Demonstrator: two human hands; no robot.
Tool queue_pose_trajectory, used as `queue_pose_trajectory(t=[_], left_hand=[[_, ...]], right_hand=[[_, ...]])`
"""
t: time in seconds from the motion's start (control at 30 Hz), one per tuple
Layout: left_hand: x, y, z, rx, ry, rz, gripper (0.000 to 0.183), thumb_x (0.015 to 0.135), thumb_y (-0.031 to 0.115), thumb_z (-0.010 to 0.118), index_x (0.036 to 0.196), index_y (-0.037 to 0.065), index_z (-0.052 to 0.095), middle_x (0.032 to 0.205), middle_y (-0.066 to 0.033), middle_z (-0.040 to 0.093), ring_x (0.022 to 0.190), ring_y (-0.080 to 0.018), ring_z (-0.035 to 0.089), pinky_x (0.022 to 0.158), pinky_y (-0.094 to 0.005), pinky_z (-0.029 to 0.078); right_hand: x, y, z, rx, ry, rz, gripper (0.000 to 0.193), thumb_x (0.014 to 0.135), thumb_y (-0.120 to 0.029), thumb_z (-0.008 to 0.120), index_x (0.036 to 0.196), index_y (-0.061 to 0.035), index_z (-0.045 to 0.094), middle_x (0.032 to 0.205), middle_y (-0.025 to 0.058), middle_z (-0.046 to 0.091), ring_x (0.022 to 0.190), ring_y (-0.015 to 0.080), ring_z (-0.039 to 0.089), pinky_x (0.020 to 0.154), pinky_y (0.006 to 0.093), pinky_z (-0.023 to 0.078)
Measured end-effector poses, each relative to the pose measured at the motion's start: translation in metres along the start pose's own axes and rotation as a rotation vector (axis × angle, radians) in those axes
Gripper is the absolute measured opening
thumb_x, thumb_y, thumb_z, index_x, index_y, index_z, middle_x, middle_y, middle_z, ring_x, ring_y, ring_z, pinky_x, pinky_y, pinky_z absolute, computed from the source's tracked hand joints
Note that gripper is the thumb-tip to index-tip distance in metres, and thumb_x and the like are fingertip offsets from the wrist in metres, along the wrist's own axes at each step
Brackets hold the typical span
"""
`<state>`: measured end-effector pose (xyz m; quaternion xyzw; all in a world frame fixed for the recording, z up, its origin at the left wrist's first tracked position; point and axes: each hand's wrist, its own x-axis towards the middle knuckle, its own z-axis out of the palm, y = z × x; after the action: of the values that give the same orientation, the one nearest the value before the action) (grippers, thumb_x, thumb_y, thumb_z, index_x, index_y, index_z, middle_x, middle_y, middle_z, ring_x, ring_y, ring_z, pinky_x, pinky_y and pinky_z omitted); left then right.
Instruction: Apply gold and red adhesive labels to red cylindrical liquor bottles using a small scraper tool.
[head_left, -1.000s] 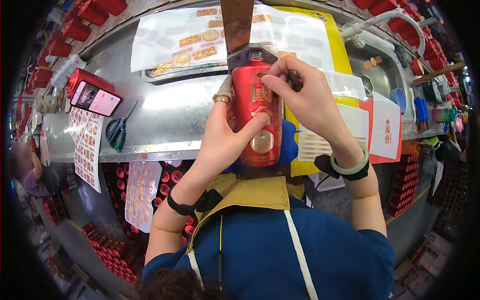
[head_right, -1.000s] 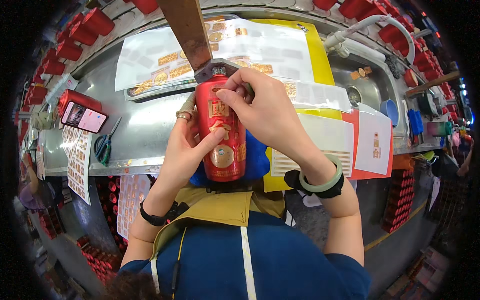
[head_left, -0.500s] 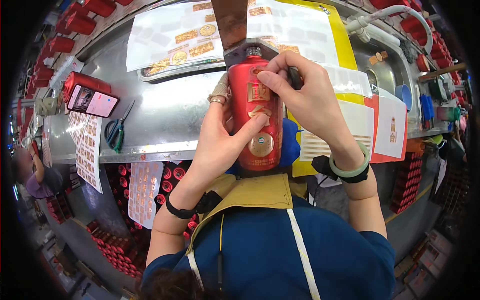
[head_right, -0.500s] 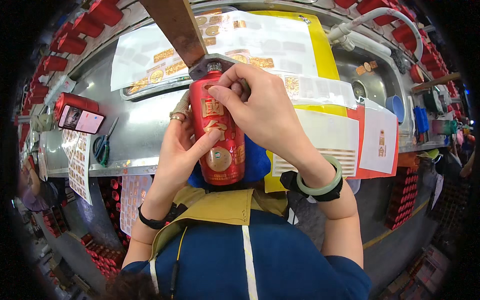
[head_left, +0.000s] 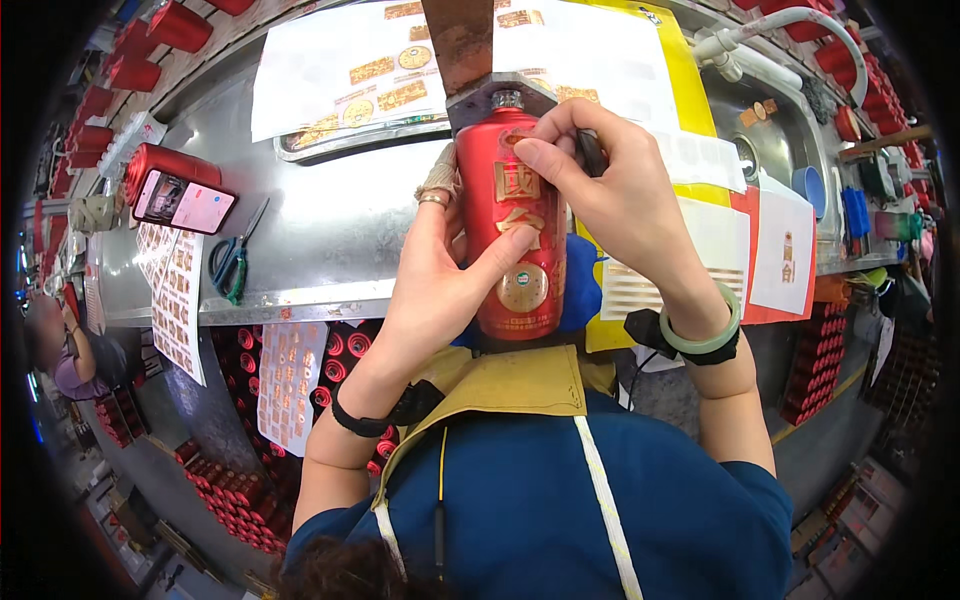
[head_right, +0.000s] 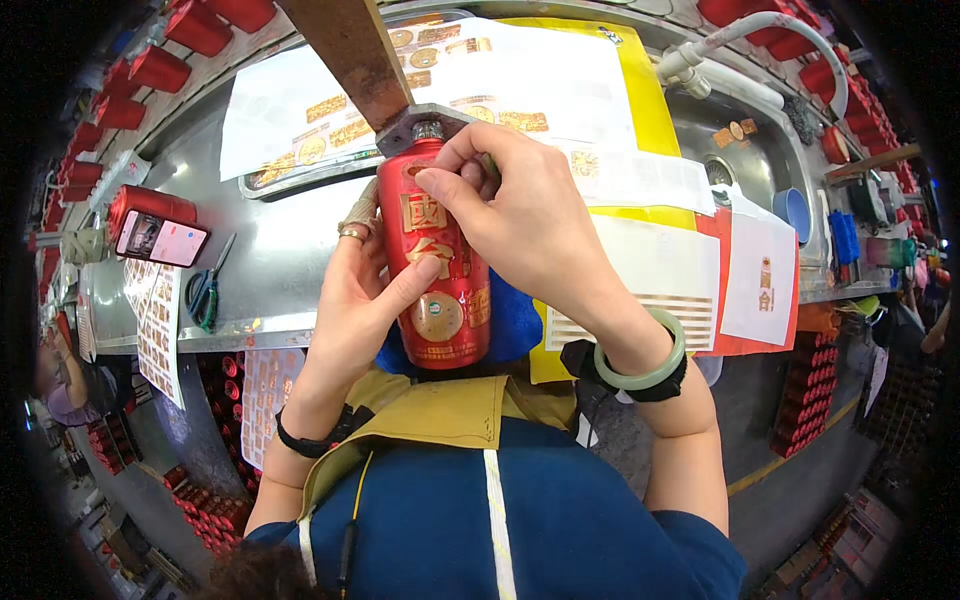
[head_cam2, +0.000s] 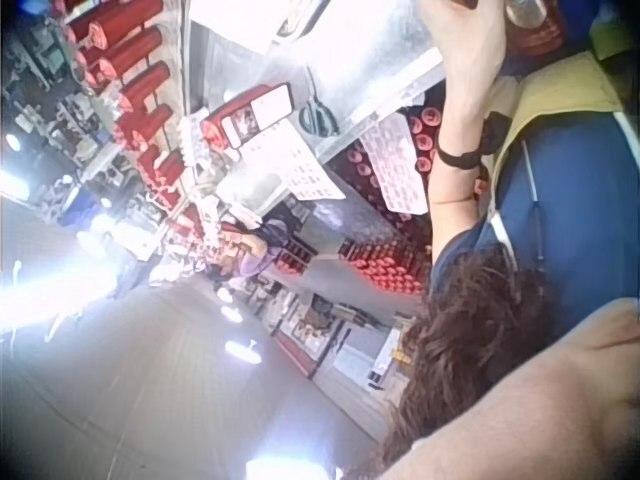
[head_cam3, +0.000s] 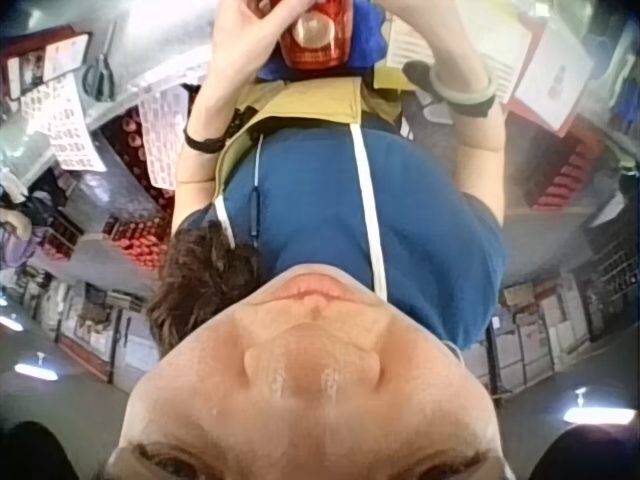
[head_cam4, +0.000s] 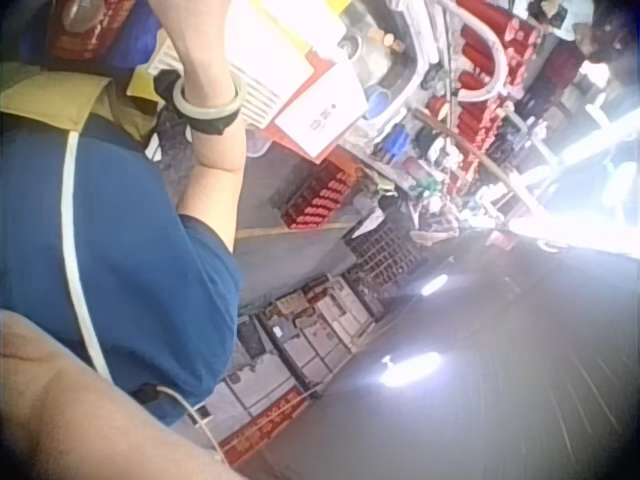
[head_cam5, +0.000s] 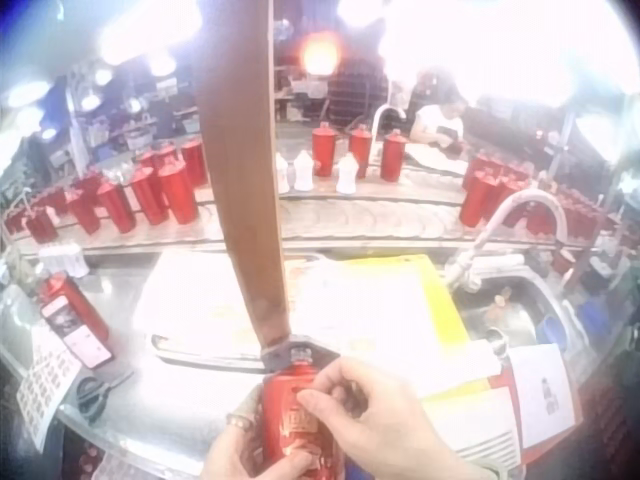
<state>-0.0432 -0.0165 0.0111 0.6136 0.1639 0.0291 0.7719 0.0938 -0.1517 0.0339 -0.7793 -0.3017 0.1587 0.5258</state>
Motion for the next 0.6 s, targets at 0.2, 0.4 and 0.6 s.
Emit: queue_pose_trajectory(t=[0.2, 0.4, 0.6], left_hand=[[0.003, -0.002, -0.003, -0.139, -0.022, 0.054, 0.068, 0.103, 0.013, 0.064, 0.158, -0.003, 0.027, 0.150, -0.0162, 0.049, 0.135, -0.0207, 0.052, 0.113, -0.0372, 0.043], [0.000, -0.007, -0.006, -0.162, -0.043, 0.064, 0.061, 0.109, 0.013, 0.053, 0.161, -0.002, 0.025, 0.157, -0.0161, 0.043, 0.142, -0.0220, 0.045, 0.119, -0.0381, 0.037], [0.002, -0.007, -0.003, -0.163, -0.009, 0.094, 0.071, 0.103, 0.007, 0.063, 0.160, -0.003, 0.022, 0.155, -0.0173, 0.043, 0.139, -0.0210, 0.049, 0.116, -0.0367, 0.041]], right_hand=[[-0.001, 0.008, -0.002, 0.219, 0.088, 0.056, 0.021, 0.101, -0.019, 0.067, 0.102, 0.0021, 0.066, 0.074, 0.0011, 0.061, 0.066, 0.0066, 0.050, 0.060, 0.0254, 0.043], [-0.028, 0.017, 0.001, 0.318, 0.071, 0.175, 0.023, 0.104, -0.024, 0.066, 0.099, -0.0025, 0.060, 0.080, -0.0053, 0.053, 0.070, 0.0028, 0.042, 0.063, 0.0212, 0.037], [-0.046, 0.022, 0.014, 0.514, 0.035, 0.319, 0.036, 0.090, -0.023, 0.084, 0.103, -0.0073, 0.054, 0.086, -0.0061, 0.045, 0.077, 0.0035, 0.040, 0.067, 0.0194, 0.037]])
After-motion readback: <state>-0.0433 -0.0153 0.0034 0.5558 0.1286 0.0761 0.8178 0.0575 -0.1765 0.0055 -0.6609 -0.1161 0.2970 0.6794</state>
